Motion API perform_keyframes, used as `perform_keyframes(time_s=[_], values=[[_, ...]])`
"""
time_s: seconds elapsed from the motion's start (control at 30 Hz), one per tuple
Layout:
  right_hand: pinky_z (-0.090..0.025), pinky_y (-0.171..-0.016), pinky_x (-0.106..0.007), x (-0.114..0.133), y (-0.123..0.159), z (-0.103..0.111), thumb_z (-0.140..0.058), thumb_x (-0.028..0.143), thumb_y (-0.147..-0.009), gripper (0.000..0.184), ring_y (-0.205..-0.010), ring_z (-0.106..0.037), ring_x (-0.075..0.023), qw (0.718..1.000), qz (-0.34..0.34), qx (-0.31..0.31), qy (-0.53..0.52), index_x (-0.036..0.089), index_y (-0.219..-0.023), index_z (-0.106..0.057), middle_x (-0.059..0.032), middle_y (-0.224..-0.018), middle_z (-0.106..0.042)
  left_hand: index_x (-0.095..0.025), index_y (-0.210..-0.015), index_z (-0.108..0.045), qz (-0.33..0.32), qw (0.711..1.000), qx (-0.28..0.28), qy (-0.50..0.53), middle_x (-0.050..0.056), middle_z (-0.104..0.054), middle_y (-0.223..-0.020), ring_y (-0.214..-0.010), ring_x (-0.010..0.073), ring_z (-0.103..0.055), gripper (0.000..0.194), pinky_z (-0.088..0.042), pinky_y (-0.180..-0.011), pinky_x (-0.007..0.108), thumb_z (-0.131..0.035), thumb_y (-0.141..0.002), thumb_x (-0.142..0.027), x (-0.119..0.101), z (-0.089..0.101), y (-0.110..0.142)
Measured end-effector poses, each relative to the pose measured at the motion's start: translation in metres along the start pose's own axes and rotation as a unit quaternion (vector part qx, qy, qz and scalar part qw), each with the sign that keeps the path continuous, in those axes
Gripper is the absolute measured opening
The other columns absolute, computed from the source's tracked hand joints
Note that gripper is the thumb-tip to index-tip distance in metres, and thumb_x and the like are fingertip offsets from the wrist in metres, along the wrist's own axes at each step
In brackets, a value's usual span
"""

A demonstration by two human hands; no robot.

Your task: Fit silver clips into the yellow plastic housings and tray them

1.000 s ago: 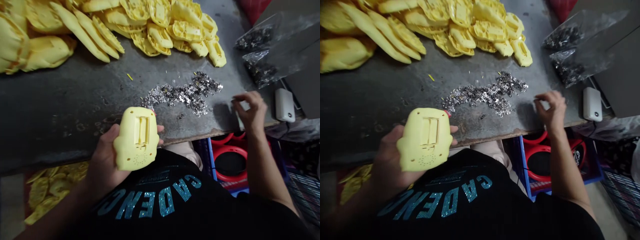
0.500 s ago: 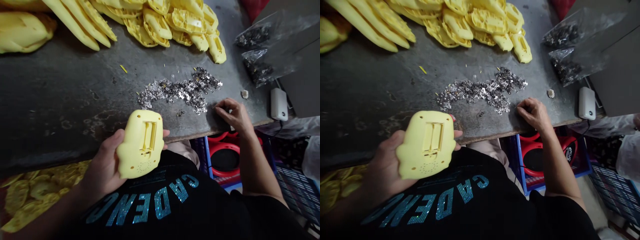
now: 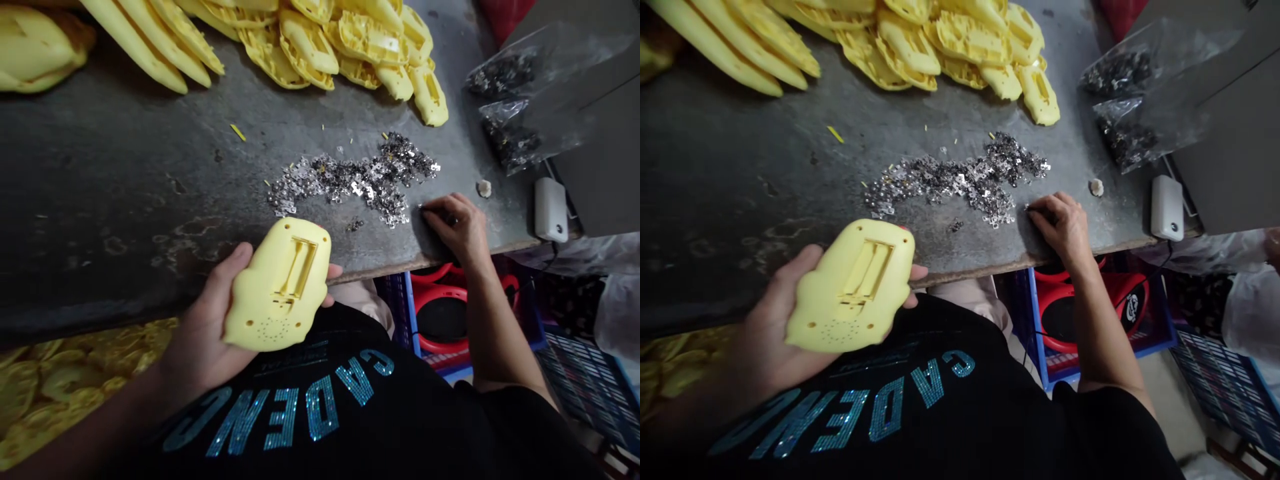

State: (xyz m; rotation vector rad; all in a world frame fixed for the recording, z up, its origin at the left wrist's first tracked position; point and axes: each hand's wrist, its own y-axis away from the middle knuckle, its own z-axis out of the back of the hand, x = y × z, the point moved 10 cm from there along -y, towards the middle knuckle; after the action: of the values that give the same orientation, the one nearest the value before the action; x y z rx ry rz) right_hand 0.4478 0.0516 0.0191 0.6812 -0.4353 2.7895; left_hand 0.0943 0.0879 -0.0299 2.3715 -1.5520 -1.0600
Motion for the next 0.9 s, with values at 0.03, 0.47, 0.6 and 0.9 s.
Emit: perform_keyframes(time_s=[0.03, 0.47, 0.6, 0.9], values=[[-0.057, -0.087, -0.040, 0.001, -0.001, 0.000, -0.077, 0.035, -0.099, 0.011, -0.088, -0.072, -0.0242, 1.000, 0.004, -0.002, -0.007, 0.027, -0.103, -0.085, -0.0045, -0.095, -0.077, -0.019, -0.158, -0.073, -0.005, 1.000, -0.001, 0.001, 0.020, -0.083, -0.143, -0.107, 0.0337, -0.089, 0.071, -0.074, -0.088, 0.038, -0.060, -0.110, -0.070, 0.000, -0.003, -0.001], [-0.066, -0.084, -0.043, 0.194, 0.028, -0.003, -0.084, 0.009, -0.098, 0.031, -0.095, -0.082, -0.0240, 0.932, 0.267, 0.052, -0.241, 0.033, -0.118, -0.080, 0.0001, -0.106, -0.086, -0.012, -0.134, -0.077, 0.014, 0.995, 0.094, 0.035, 0.016, -0.090, -0.114, -0.099, 0.0280, -0.087, 0.064, -0.067, -0.087, 0.034, -0.074, -0.105, -0.069, 0.015, -0.038, -0.003], [-0.067, -0.081, -0.040, 0.222, 0.028, -0.005, -0.084, 0.010, -0.100, 0.030, -0.092, -0.081, -0.0216, 0.925, 0.331, 0.033, -0.185, 0.030, -0.121, -0.079, -0.0025, -0.106, -0.084, -0.013, -0.144, -0.072, 0.002, 0.995, 0.100, 0.017, 0.014, -0.090, -0.106, -0.092, 0.0298, -0.087, 0.074, -0.065, -0.082, 0.037, -0.075, -0.101, -0.073, 0.014, -0.037, 0.003], [-0.065, -0.080, -0.042, 0.248, 0.040, -0.002, -0.081, 0.006, -0.101, 0.027, -0.088, -0.079, -0.0235, 0.900, 0.429, 0.012, -0.081, 0.021, -0.123, -0.077, -0.0089, -0.107, -0.085, -0.019, -0.161, -0.062, -0.001, 0.997, 0.078, 0.009, 0.014, -0.088, -0.123, -0.096, 0.0307, -0.085, 0.085, -0.063, -0.083, 0.038, -0.084, -0.094, -0.068, 0.011, -0.036, 0.013]])
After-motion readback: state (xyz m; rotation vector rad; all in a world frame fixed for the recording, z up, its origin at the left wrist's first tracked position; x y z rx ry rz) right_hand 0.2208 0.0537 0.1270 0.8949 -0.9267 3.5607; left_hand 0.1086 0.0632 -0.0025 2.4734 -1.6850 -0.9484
